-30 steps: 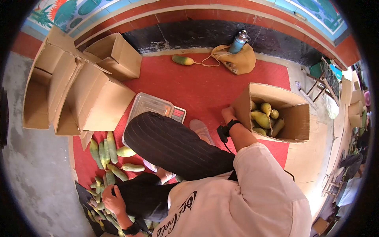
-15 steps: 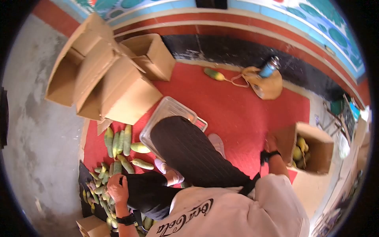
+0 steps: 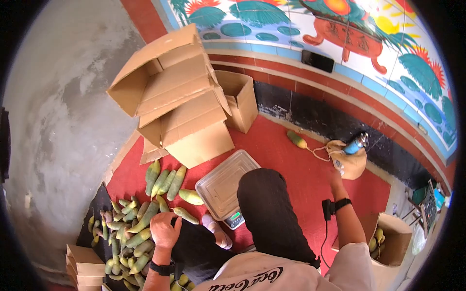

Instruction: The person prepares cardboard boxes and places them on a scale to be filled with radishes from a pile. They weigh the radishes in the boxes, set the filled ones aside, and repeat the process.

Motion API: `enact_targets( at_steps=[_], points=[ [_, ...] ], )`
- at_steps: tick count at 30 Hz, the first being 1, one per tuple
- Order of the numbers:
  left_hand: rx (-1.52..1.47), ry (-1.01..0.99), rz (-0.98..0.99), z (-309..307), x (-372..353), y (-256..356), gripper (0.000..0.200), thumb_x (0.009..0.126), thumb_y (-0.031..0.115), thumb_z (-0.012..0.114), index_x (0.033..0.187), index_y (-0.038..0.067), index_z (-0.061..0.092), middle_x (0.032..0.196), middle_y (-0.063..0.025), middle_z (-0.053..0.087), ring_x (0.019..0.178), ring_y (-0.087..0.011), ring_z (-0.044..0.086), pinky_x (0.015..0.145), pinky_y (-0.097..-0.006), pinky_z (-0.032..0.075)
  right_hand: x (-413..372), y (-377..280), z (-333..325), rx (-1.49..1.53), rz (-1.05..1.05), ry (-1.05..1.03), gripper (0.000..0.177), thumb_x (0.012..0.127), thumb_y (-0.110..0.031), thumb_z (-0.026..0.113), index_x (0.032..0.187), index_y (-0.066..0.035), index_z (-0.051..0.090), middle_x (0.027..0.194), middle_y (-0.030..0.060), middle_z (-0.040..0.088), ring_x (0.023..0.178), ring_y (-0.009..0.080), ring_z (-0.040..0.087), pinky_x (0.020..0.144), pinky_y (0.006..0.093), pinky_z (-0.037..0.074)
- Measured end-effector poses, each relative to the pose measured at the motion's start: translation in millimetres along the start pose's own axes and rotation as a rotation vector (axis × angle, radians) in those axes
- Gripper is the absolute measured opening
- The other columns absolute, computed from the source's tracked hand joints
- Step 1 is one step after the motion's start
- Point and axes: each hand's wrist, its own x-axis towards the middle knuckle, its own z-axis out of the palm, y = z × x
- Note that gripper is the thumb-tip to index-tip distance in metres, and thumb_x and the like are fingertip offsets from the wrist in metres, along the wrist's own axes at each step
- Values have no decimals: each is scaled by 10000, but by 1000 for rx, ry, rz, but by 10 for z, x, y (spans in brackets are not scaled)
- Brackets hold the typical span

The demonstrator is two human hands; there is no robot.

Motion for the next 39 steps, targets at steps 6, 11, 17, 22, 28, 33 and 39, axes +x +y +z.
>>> enact_targets(
  at_steps=[6, 11, 17, 22, 28, 33, 39],
  points=[
    [-36, 80, -14, -44, -72, -33, 205, 724, 268, 690, 724, 80, 609, 744, -85, 613, 794, -275, 592, 762, -397, 439, -40, -2274, 726, 76, -492, -319, 256, 832, -183, 596, 977, 24, 635, 868, 84, 654, 821, 153, 583, 737, 301, 461],
    [-60, 100, -74, -132, -180, -108, 162, 721, 209, 685, 770, 72, 612, 774, -93, 623, 798, -286, 591, 776, -398, 436, -267, -3350, 1287, 107, -576, -436, 239, 821, -154, 614, 979, 25, 632, 905, 91, 652, 842, 165, 583, 761, 303, 459],
    [-92, 112, -112, -167, -229, -181, 162, 720, 186, 684, 756, 59, 591, 768, -96, 619, 783, -290, 589, 750, -396, 440, -12, -4014, 1882, 43, -811, -306, 346, 809, -179, 637, 1080, 33, 610, 991, 168, 666, 930, 242, 633, 821, 316, 476],
    [-125, 151, -113, -139, -230, -217, 166, 715, 180, 687, 748, 54, 584, 764, -100, 616, 771, -294, 589, 735, -397, 442, 117, -4242, 2145, -106, -744, -220, 475, 795, -200, 644, 1197, 34, 543, 1102, 205, 627, 1027, 297, 607, 884, 341, 462],
    [-148, 191, -112, -151, -212, -227, 164, 712, 184, 688, 743, 57, 588, 747, -102, 608, 757, -292, 589, 720, -400, 441, 202, -4440, 2327, 31, -756, -120, 616, 786, -314, 646, 1276, 20, 478, 1199, 228, 572, 1115, 295, 564, 950, 331, 424],
    [-159, 191, -113, -113, -193, -222, 156, 709, 191, 689, 724, 68, 595, 725, -91, 604, 745, -283, 589, 697, -393, 436, 338, -4882, 2329, 310, -855, -109, 641, 796, -361, 645, 1291, 3, 466, 1153, 206, 607, 1071, 270, 590, 919, 329, 435],
    [-143, 194, -99, -97, -149, -207, 159, 702, 203, 693, 710, 73, 600, 714, -85, 601, 724, -279, 585, 684, -387, 439, 329, -5274, 2413, 302, -867, -81, 544, 813, -323, 623, 1259, -31, 513, 1039, 146, 663, 952, 259, 634, 843, 329, 465]
  ],
)
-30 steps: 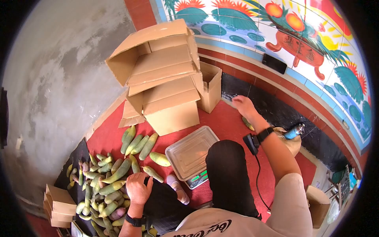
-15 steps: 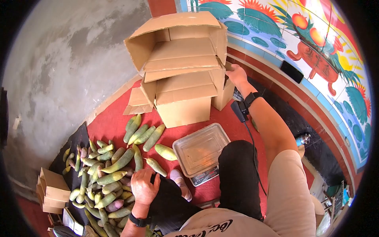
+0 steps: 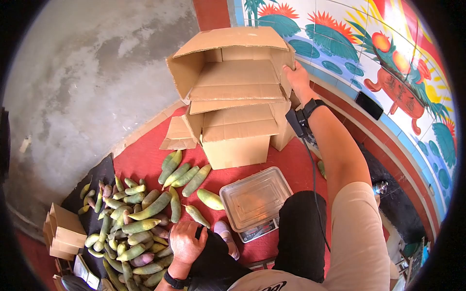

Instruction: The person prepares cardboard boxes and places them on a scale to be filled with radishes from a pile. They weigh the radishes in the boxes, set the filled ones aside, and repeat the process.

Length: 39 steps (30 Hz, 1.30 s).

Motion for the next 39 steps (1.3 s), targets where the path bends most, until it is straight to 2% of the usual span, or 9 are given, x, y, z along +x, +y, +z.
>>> enact_targets(
  at_steps=[8, 14, 20, 24, 27, 29, 32, 36, 39],
  points=[
    [3, -9, -15, -13, 17, 19, 159, 703, 204, 695, 712, 74, 604, 703, -89, 599, 714, -284, 588, 685, -385, 445, -104, -315, -17, -247, 50, 47, 358, 864, -287, 540, 1087, -15, 607, 966, 250, 637, 945, 406, 595, 818, 431, 460],
    [12, 14, -19, -2, 1, -4, 165, 711, 212, 691, 717, 75, 599, 694, -92, 594, 709, -286, 588, 678, -391, 446, -133, -497, -82, -162, -103, 229, 319, 893, -262, 530, 1053, 3, 607, 905, 253, 634, 913, 416, 592, 792, 446, 452],
    [30, -25, -30, -23, -5, 18, 171, 718, 212, 687, 719, 73, 587, 705, -93, 593, 717, -290, 585, 686, -391, 446, -472, -848, -436, -103, -347, 243, 292, 904, -206, 526, 1087, 13, 585, 914, 252, 633, 895, 404, 597, 788, 417, 459],
    [39, -30, -37, -16, -6, 26, 174, 726, 217, 686, 750, 71, 595, 726, -95, 605, 739, -294, 589, 696, -398, 448, -672, -834, -657, 26, -336, 207, 302, 904, -216, 536, 1093, 15, 583, 920, 249, 632, 864, 394, 601, 775, 385, 464],
    [-15, 4, -18, 3, 9, 27, 181, 745, 204, 676, 828, 58, 611, 771, -109, 616, 761, -297, 594, 718, -397, 459, -940, -923, -886, -38, -270, 185, 294, 912, -208, 538, 1093, 19, 580, 897, 218, 641, 793, 306, 616, 750, 342, 466],
    [-51, 22, 6, 8, 38, 3, 194, 759, 184, 668, 885, 45, 621, 803, -121, 619, 770, -295, 598, 731, -390, 467, -1122, -975, -1005, 123, -200, 103, 279, 934, -184, 538, 1128, 13, 578, 975, 54, 644, 874, 97, 559, 792, 271, 454],
    [-359, 158, -168, 68, 142, -138, 374, 815, 185, 648, 1120, -10, 551, 1019, -195, 588, 925, -323, 593, 817, -388, 473, -1370, -1002, -1155, 302, -182, 60, 265, 933, -174, 543, 1115, 14, 582, 950, 26, 631, 842, 80, 539, 763, 257, 454],
    [-1193, 31, -626, -16, 372, -289, 615, 894, 359, 598, 1306, -38, 373, 1253, -162, 492, 1148, -278, 507, 939, -345, 421, -1750, -1141, -1320, 445, -133, -25, 257, 926, -167, 553, 1102, 18, 574, 945, 26, 628, 824, 77, 536, 751, 261, 460],
    [-1534, -113, -508, 32, 459, -148, 678, 893, 469, 546, 1334, -13, 362, 1315, -195, 446, 1247, -324, 423, 1018, -445, 361, -2056, -1237, -1323, 504, -48, -85, 257, 927, -167, 553, 1105, 17, 564, 963, 32, 621, 848, 78, 545, 771, 264, 465]
  ],
)
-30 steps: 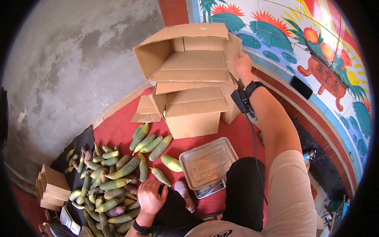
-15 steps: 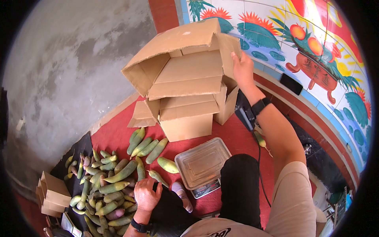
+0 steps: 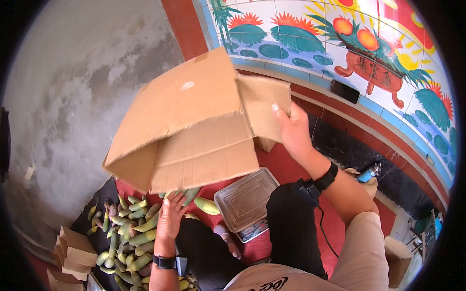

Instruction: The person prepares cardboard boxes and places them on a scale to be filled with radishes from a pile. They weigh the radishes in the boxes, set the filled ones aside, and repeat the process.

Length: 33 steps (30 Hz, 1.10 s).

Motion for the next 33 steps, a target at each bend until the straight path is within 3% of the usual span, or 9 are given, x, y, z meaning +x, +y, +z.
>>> enact_targets(
  at_steps=[5, 7, 14, 16, 19, 20, 21, 30, 33],
  points=[
    [-382, 145, 22, 144, -11, -85, 493, 902, 331, 562, 1257, 11, 441, 1307, -165, 475, 1226, -312, 448, 1026, -481, 371, -416, -29, 270, 111, 3, -81, 230, 925, -105, 551, 1123, 11, 563, 966, 6, 615, 873, 61, 538, 777, 248, 469],
    [-496, 270, 147, 56, -63, -72, 395, 901, 237, 547, 1216, 7, 478, 1266, -152, 513, 1194, -294, 478, 1019, -479, 383, -465, -27, 363, 125, 14, -109, 235, 928, -111, 550, 1128, 11, 560, 967, 4, 614, 872, 60, 536, 779, 245, 468],
    [-491, 372, 210, -317, -500, 311, 357, 851, 174, 578, 1130, -44, 528, 1218, -162, 533, 1158, -305, 488, 1024, -459, 364, -430, -32, 568, 252, 158, -344, 337, 988, -266, 440, 1146, 10, 551, 992, 37, 602, 941, 83, 508, 859, 273, 423],
    [-417, 488, 280, -467, -603, 387, 346, 843, 179, 589, 1108, -39, 543, 1181, -151, 558, 1130, -292, 508, 1014, -442, 378, -273, 79, 560, 50, 17, -538, 387, 991, -308, 412, 1113, 23, 569, 963, 65, 613, 933, 125, 537, 873, 298, 420],
    [-364, 574, 355, -726, -827, 495, 345, 833, 178, 592, 1100, -35, 545, 1144, -144, 574, 1097, -277, 526, 987, -424, 401, 7, 598, 633, -355, -71, -215, 290, 856, -232, 606, 1046, -14, 607, 1001, 167, 616, 1002, 292, 577, 869, 360, 446],
    [-386, 610, 356, -994, -937, 500, 363, 830, 187, 599, 1107, -39, 537, 1145, -146, 571, 1092, -273, 530, 974, -417, 414, 279, 975, 515, -778, -312, -105, 385, 818, -163, 638, 1171, -45, 543, 1115, 158, 585, 1027, 311, 568, 879, 385, 459],
    [-383, 606, 365, -1072, -990, 522, 371, 835, 184, 597, 1120, -43, 526, 1145, -148, 571, 1088, -269, 534, 972, -414, 422, 411, 1153, 483, -886, -268, -147, 460, 776, -149, 668, 1204, -67, 520, 1174, 155, 557, 1084, 340, 529, 914, 400, 445],
    [-387, 691, 452, -1387, -1080, 490, 342, 865, 113, 555, 1164, -37, 487, 1170, -157, 566, 1090, -268, 556, 965, -427, 460, 1020, 1918, 794, -1337, -357, -348, 417, 789, -164, 640, 1193, -92, 567, 1151, 120, 555, 1168, 282, 458, 968, 444, 356],
    [-353, 701, 421, -1316, -1059, 485, 318, 869, 122, 550, 1140, -37, 496, 1150, -163, 577, 1082, -272, 560, 959, -427, 463, 1109, 1998, 797, -1356, -536, -275, 324, 778, -120, 609, 1100, -92, 598, 1042, 108, 587, 1089, 273, 508, 912, 412, 393]
  ],
)
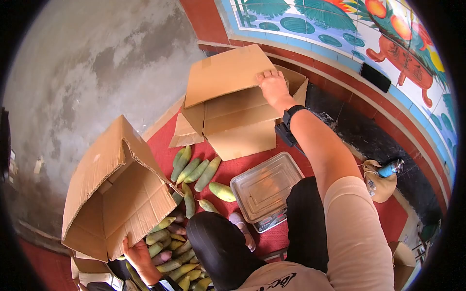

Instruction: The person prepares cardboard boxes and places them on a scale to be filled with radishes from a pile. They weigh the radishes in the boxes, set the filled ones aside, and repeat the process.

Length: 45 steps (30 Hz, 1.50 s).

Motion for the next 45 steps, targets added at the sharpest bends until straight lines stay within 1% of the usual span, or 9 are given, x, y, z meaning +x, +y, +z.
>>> enact_targets(
  at_steps=[4, 8, 15, 23, 29, 31, 36, 43, 45],
  points=[
    [3, 17, -10, 25, 39, -61, 329, 872, 121, 541, 1154, -40, 486, 1152, -167, 574, 1080, -274, 561, 957, -430, 463, 176, 194, -199, 77, -185, 279, 151, 755, -92, 601, 906, -85, 591, 842, 88, 609, 882, 267, 585, 792, 376, 451],
    [-27, 5, 1, -59, 146, -163, 351, 878, 118, 528, 1180, -48, 465, 1157, -171, 571, 1078, -285, 561, 964, -429, 456, 225, 323, -750, 111, -173, 323, 109, 796, -142, 608, 862, -80, 547, 769, 116, 579, 761, 317, 585, 675, 410, 475],
    [-71, 1, -65, 53, 137, -203, 347, 882, 128, 525, 1163, -68, 469, 1160, -183, 566, 1086, -295, 552, 980, -418, 445, 237, 600, -1395, 206, 13, 324, 135, 856, -206, 578, 876, -77, 540, 819, 140, 608, 759, 364, 581, 653, 449, 468],
    [-106, -59, -27, -66, 210, -188, 375, 878, 125, 533, 1178, -87, 457, 1198, -206, 537, 1114, -295, 533, 990, -404, 437, -35, 933, -1873, 319, 231, 46, 247, 874, -283, 560, 901, -38, 552, 857, 204, 597, 821, 402, 560, 701, 453, 447],
    [-57, -117, -11, -131, 269, -159, 415, 870, 132, 553, 1205, -86, 445, 1212, -203, 535, 1098, -287, 544, 971, -378, 447, -375, 972, -1760, 475, 67, -12, 240, 870, -259, 562, 932, -28, 578, 886, 224, 598, 830, 406, 553, 731, 437, 442],
    [-83, -114, -35, -144, 262, -134, 412, 865, 129, 558, 1200, -85, 451, 1210, -204, 536, 1082, -288, 550, 955, -371, 455, -454, 938, -1713, 605, 46, -281, 254, 864, -270, 570, 887, -17, 568, 865, 226, 587, 828, 405, 550, 729, 441, 440],
    [-176, -208, -130, -58, 251, -115, 352, 860, 60, 555, 1160, -113, 489, 1208, -219, 547, 1121, -311, 532, 1008, -408, 416, -743, 661, -1448, 454, -62, -408, 248, 858, -261, 574, 811, -20, 546, 802, 228, 563, 787, 422, 546, 680, 455, 443],
    [-115, -157, -115, 544, 507, -387, 337, 859, 80, 558, 1149, -69, 470, 1190, -194, 542, 1141, -315, 497, 1030, -430, 383, -1209, 381, -930, 532, -52, -578, 267, 839, -225, 606, 751, -2, 488, 715, 232, 494, 680, 429, 494, 613, 455, 409],
    [-133, -191, -228, 853, 558, -489, 345, 857, 75, 558, 1164, -53, 470, 1199, -186, 540, 1150, -312, 495, 1029, -435, 385, -1294, 359, -881, 532, -21, -590, 251, 838, -217, 604, 765, -1, 499, 731, 228, 515, 707, 431, 512, 630, 461, 419]
  ],
)
